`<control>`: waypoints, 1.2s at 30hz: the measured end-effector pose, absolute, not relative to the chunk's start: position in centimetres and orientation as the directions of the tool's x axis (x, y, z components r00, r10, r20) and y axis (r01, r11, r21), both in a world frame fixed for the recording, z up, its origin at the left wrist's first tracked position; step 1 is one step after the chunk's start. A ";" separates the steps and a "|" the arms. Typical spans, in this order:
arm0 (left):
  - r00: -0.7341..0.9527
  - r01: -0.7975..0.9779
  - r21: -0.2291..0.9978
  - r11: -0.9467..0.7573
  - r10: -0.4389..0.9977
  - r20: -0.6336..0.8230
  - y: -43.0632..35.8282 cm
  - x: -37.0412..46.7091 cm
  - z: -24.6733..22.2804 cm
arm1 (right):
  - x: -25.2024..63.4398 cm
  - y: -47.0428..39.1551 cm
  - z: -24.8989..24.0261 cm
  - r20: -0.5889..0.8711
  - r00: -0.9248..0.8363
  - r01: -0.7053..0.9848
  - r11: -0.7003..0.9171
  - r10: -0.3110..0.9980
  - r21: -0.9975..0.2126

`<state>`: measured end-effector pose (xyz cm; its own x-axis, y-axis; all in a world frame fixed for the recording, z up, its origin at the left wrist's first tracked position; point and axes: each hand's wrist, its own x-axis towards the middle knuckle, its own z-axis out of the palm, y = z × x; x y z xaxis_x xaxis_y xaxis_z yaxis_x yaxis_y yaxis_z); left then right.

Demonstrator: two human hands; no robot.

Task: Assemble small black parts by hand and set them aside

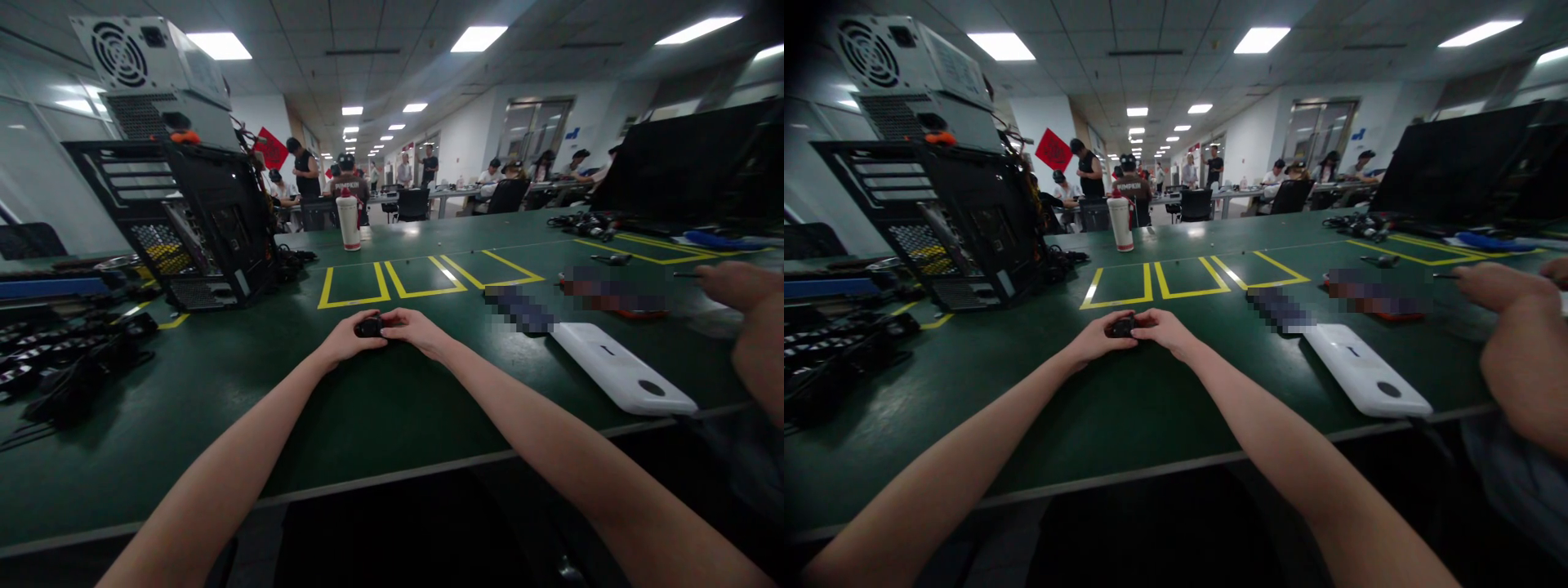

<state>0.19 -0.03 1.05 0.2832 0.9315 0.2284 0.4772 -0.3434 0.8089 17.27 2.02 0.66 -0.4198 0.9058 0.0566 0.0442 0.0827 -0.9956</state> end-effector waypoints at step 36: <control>0.247 0.433 0.849 -0.304 0.945 0.213 -0.3 0.0 0.9 | 17.0 1.8 0.6 0.157 -0.377 0.066 0.196 0.913 -0.978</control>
